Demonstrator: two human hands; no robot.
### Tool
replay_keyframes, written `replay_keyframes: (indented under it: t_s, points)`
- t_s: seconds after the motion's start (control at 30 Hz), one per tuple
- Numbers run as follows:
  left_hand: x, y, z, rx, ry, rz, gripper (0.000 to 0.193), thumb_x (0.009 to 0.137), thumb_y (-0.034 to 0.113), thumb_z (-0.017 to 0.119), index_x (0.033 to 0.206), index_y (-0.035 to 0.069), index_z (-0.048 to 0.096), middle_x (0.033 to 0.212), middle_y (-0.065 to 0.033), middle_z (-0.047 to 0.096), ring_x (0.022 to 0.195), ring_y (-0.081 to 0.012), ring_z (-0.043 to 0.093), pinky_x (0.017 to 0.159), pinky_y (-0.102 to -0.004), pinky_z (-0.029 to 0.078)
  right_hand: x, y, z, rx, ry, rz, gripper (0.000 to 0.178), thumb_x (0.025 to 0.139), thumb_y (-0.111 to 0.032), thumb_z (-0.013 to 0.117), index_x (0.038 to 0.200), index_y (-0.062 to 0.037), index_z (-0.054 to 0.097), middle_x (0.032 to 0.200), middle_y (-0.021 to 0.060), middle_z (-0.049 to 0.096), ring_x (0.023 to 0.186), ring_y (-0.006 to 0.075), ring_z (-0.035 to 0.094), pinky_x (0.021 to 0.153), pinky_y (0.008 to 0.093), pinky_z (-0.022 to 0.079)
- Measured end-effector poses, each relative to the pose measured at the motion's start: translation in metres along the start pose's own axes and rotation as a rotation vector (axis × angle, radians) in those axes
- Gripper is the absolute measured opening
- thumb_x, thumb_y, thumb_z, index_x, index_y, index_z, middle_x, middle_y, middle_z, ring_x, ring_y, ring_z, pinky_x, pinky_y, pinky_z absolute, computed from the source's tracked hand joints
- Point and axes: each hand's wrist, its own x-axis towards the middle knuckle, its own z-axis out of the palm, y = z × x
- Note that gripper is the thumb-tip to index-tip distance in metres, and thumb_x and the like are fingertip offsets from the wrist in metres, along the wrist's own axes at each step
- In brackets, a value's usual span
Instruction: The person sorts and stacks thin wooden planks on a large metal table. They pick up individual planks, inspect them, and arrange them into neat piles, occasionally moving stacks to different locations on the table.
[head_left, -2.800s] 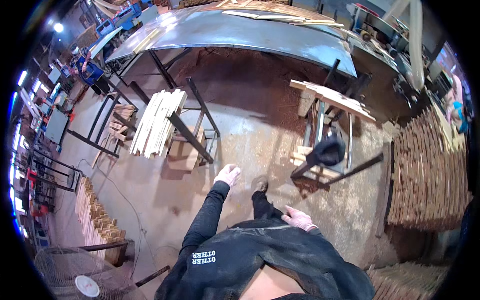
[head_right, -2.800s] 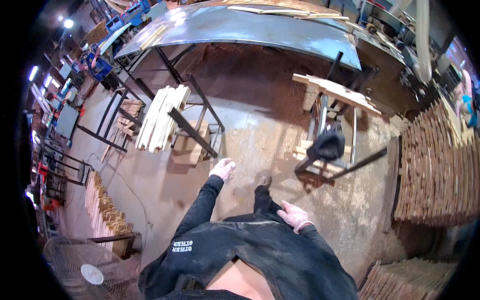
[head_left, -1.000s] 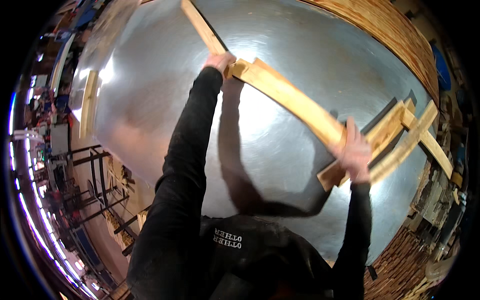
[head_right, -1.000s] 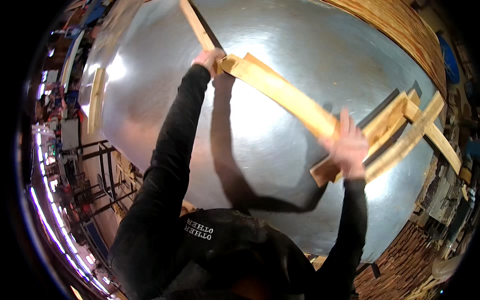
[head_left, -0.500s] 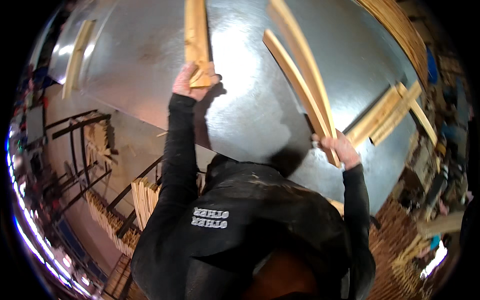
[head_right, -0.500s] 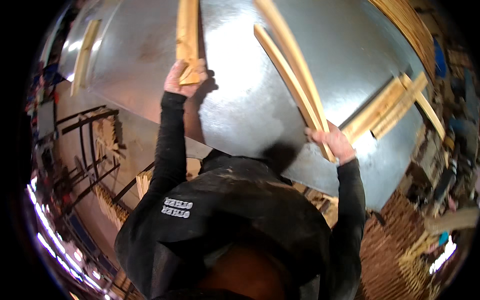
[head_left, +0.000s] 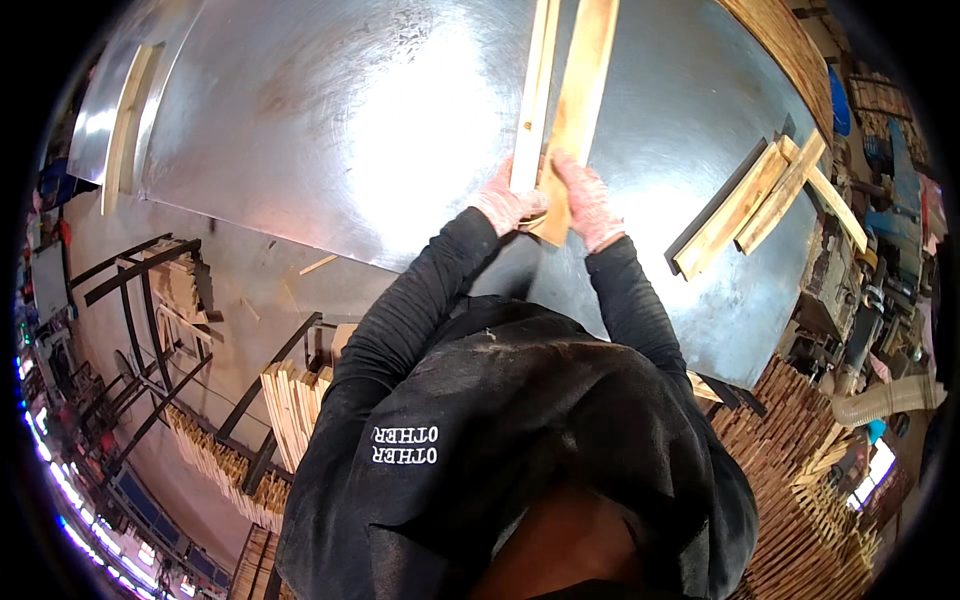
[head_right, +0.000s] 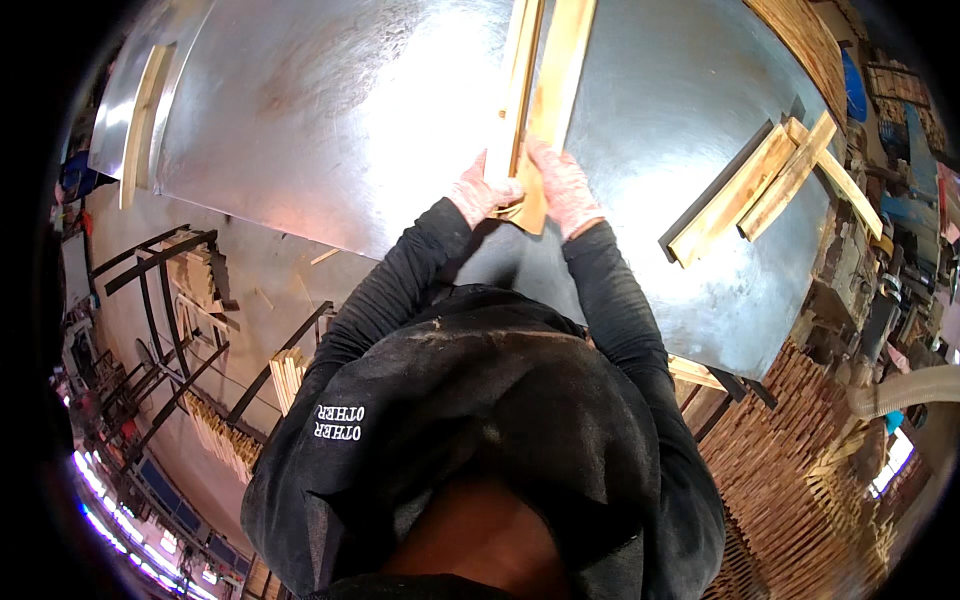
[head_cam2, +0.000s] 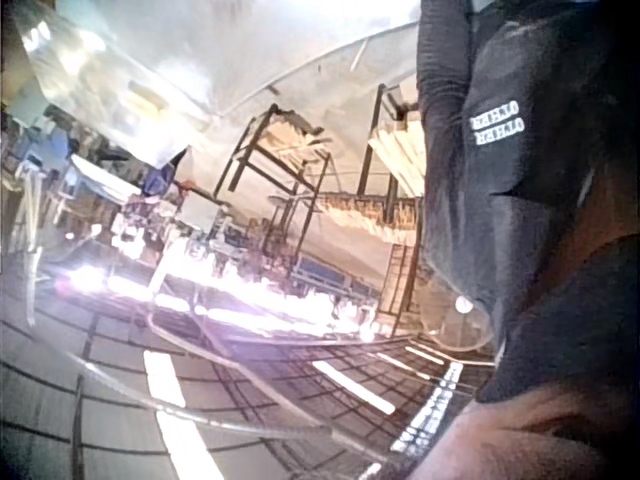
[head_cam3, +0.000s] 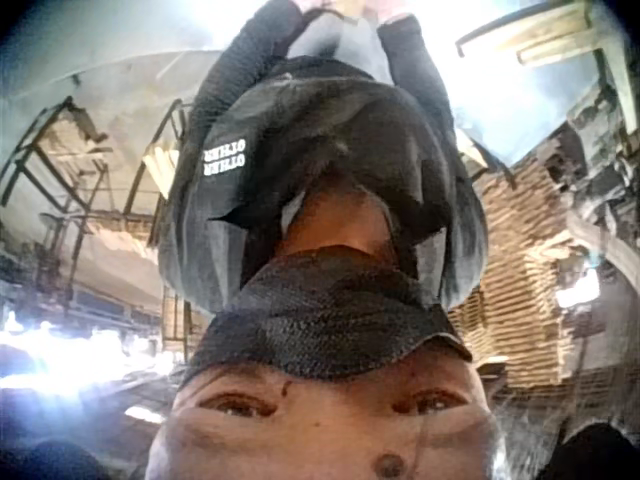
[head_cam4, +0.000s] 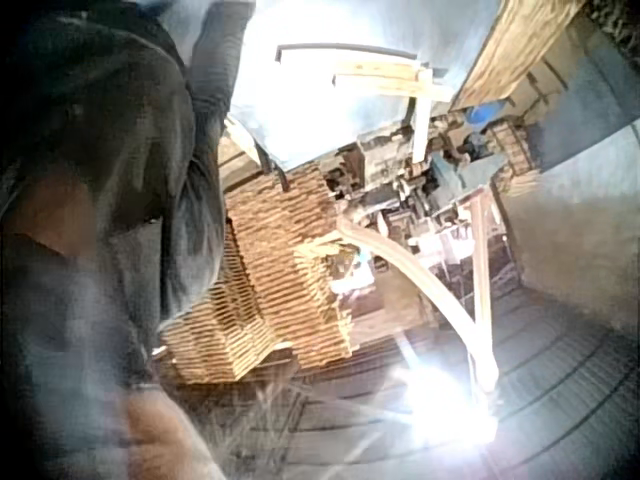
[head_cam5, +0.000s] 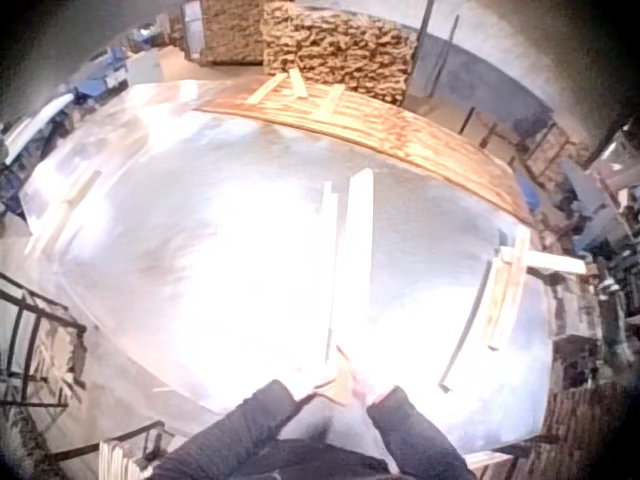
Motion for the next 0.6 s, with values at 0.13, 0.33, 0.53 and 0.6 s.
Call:
replay_keyframes:
  t_s: [0.13,0.33,0.53,0.6]
  points:
    - [-0.008,0.002,-0.035,-0.763,-0.334,-0.193,0.062,0.084,0.036,0.074,0.125,-0.005,0.052,0.111,-0.0235,0.064,0.096,-0.0363,0.067,0.084,-0.0517,0.057,-0.024,-0.039,-0.015,0.363,-0.169,0.193,0.043,0.097,-0.03,0.059,0.122,0.0038,0.052,0.102,0.0183,0.065,0.082,0.0274,0.067,0.078,0.0377,0.059]
    - [-0.005,-0.002,-0.034,-0.765,-0.276,-0.252,0.068,0.083,0.041,0.075,0.128,-0.004,0.05,0.114,-0.0207,0.063,0.098,-0.0338,0.066,0.085,-0.0512,0.057,-0.016,-0.051,-0.004,0.166,-0.064,0.074,0.051,0.095,-0.041,0.062,0.119,0.0031,0.054,0.104,0.0148,0.064,0.084,0.024,0.066,0.079,0.0354,0.057]
    - [-0.014,0.021,-0.001,0.086,-0.049,-0.181,0.056,0.092,0.029,0.069,0.134,-0.001,0.047,0.113,-0.0072,0.062,0.096,-0.017,0.059,0.088,-0.0261,0.047,0.001,-0.026,0.049,-0.784,0.221,-0.156,0.069,0.084,-0.023,0.075,0.138,0.0014,0.039,0.122,0.016,0.061,0.112,0.0242,0.061,0.096,0.0289,0.049]
    - [-0.019,0.024,-0.027,0.1,0.084,-0.088,0.043,0.092,0.023,0.065,0.124,-0.003,0.053,0.106,-0.0076,0.063,0.093,-0.0183,0.06,0.085,-0.0293,0.05,0.007,-0.022,0.02,-0.249,-0.016,-0.085,0.06,0.085,-0.017,0.073,0.134,0.0025,0.044,0.119,0.0183,0.062,0.107,0.0255,0.063,0.092,0.0307,0.052]
